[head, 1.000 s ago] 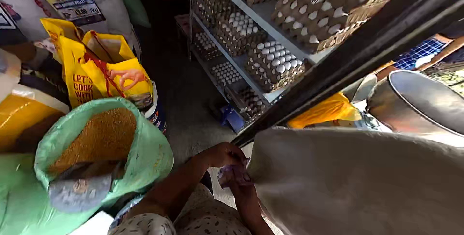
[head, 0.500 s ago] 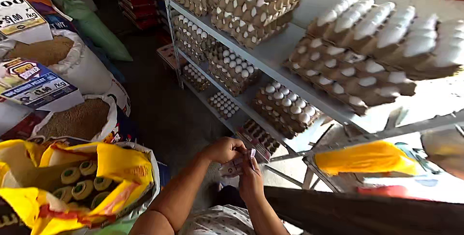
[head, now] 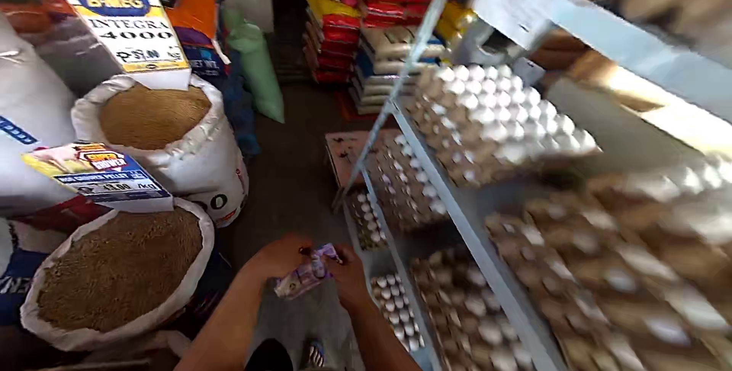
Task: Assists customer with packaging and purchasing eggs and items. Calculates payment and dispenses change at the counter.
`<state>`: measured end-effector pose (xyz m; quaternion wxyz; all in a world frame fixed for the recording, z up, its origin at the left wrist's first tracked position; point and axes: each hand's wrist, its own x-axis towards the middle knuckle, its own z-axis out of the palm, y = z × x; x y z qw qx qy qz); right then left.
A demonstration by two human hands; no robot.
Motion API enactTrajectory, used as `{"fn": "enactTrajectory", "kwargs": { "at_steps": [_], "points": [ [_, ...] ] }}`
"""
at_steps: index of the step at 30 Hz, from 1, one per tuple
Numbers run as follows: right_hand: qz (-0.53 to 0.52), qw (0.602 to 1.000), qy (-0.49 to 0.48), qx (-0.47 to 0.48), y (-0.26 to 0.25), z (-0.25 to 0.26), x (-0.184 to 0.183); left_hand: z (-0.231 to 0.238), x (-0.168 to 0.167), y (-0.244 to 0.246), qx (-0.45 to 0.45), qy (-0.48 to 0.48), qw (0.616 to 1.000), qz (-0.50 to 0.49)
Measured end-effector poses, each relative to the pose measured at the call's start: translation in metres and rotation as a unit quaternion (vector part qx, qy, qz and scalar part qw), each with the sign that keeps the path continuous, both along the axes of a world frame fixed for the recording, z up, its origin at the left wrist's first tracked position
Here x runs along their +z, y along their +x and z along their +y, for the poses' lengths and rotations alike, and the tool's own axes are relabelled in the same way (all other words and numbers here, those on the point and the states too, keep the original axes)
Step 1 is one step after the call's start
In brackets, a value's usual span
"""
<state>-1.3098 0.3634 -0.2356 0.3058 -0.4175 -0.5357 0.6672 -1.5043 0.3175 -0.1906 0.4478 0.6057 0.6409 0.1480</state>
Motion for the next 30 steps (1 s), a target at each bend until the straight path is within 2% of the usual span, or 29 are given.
{"fn": "enactTrajectory", "kwargs": {
  "at_steps": [4, 7, 9, 12, 15, 19, 22, 24, 27, 30],
  "points": [
    [-0.001, 0.991, 0.0, 0.132, -0.114, 0.09, -0.011, 0.03, -0.009, -0.099, 0.14, 0.041, 0.989, -0.009],
    [0.025, 0.989, -0.02, 0.141, -0.197, 0.158, -0.01, 0.074, -0.031, -0.161, 0.226, 0.027, 0.973, -0.04],
    [0.039, 0.992, -0.04, 0.113, -0.245, 0.207, -0.013, 0.114, -0.049, -0.197, 0.242, -0.01, 0.967, -0.076],
    [0.048, 0.994, -0.084, 0.06, -0.306, 0.296, -0.001, 0.204, -0.063, -0.249, 0.237, -0.028, 0.96, -0.143],
    [0.066, 0.991, -0.116, -0.002, -0.345, 0.39, 0.016, 0.31, -0.041, -0.287, 0.22, -0.06, 0.956, -0.185],
    [0.087, 0.98, -0.148, -0.099, -0.379, 0.528, 0.018, 0.46, -0.012, -0.335, 0.157, -0.07, 0.98, -0.105],
    [0.135, 0.96, -0.188, -0.158, -0.41, 0.639, 0.005, 0.573, -0.012, -0.376, 0.143, -0.045, 0.987, -0.051],
    [0.151, 0.954, -0.211, -0.154, -0.433, 0.708, -0.007, 0.639, -0.019, -0.4, 0.16, -0.032, 0.986, -0.044],
    [0.193, 0.94, -0.25, -0.127, -0.48, 0.817, -0.005, 0.74, -0.017, -0.433, 0.215, 0.027, 0.974, -0.06],
    [0.254, 0.91, -0.302, -0.127, -0.526, 0.897, 0.004, 0.817, 0.011, -0.46, 0.236, 0.047, 0.97, -0.045]
  ]
}}
